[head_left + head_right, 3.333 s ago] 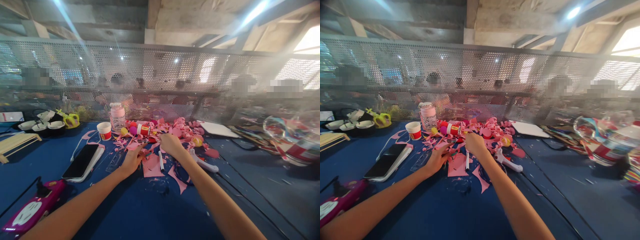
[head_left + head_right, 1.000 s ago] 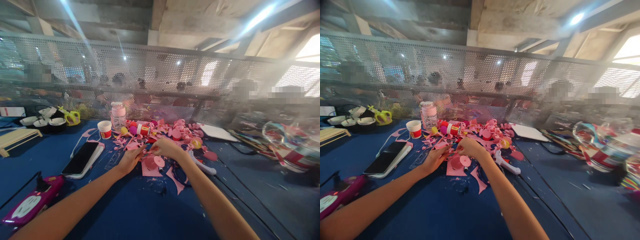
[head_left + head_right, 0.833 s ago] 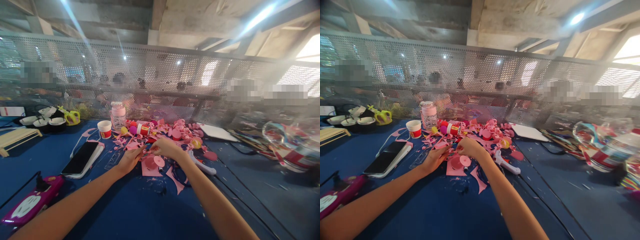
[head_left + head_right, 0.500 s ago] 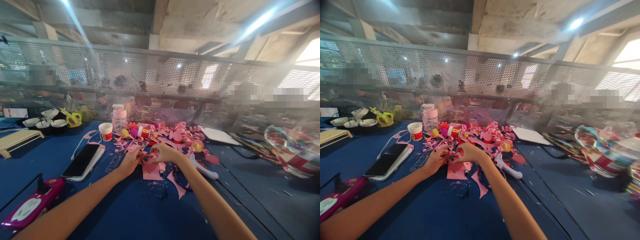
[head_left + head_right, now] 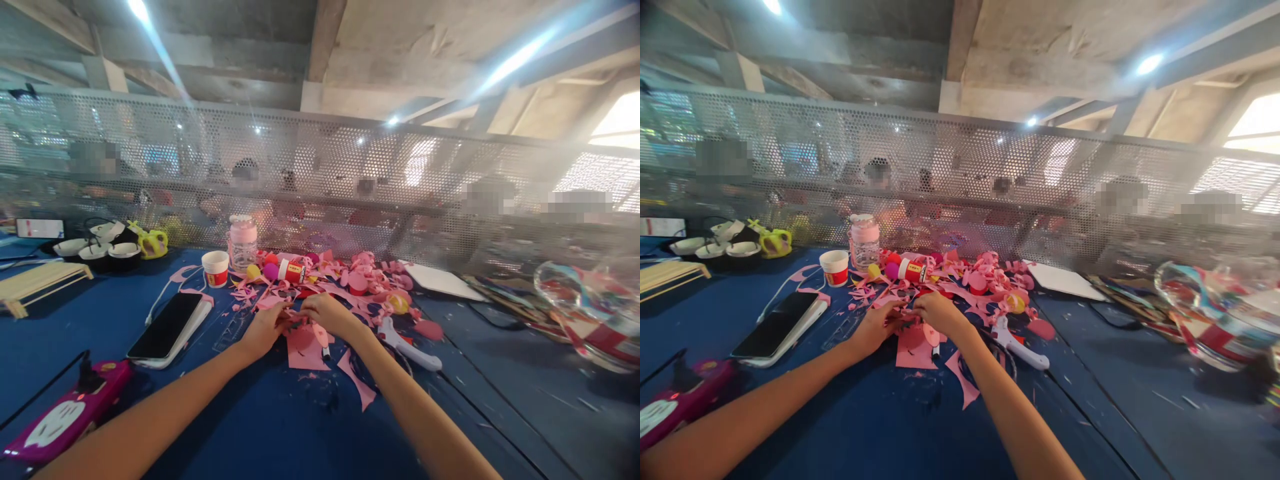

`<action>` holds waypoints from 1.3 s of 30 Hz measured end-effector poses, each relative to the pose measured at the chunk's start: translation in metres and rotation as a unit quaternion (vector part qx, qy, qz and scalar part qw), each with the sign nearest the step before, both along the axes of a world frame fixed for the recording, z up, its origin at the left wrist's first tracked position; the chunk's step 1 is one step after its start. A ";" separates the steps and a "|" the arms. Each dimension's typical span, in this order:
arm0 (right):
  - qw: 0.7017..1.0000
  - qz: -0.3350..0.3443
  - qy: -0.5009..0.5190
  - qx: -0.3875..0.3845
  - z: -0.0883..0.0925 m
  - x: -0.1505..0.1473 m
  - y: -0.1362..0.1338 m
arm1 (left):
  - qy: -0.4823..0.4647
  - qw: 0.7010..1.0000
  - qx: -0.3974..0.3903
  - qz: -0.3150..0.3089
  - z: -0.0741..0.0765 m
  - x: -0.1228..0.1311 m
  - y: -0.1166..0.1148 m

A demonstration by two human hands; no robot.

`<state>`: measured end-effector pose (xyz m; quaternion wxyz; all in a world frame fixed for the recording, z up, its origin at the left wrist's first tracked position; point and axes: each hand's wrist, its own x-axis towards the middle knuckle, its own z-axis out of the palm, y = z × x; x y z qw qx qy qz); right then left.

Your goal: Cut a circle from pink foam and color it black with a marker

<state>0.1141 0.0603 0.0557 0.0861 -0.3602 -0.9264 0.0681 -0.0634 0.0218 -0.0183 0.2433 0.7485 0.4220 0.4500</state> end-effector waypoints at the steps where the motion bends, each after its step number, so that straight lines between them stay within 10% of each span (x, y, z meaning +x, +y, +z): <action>1: 1.000 -0.005 -0.002 0.008 -0.002 -0.001 0.000 | 0.001 1.000 0.003 0.005 -0.001 0.000 0.001; 23: 0.968 -0.237 -0.056 0.066 0.002 -0.009 -0.012 | 0.119 0.979 0.160 0.039 -0.001 0.003 -0.013; 39: 0.936 -0.346 0.011 0.071 0.009 0.015 0.004 | 0.065 0.989 0.072 0.112 0.003 0.008 -0.012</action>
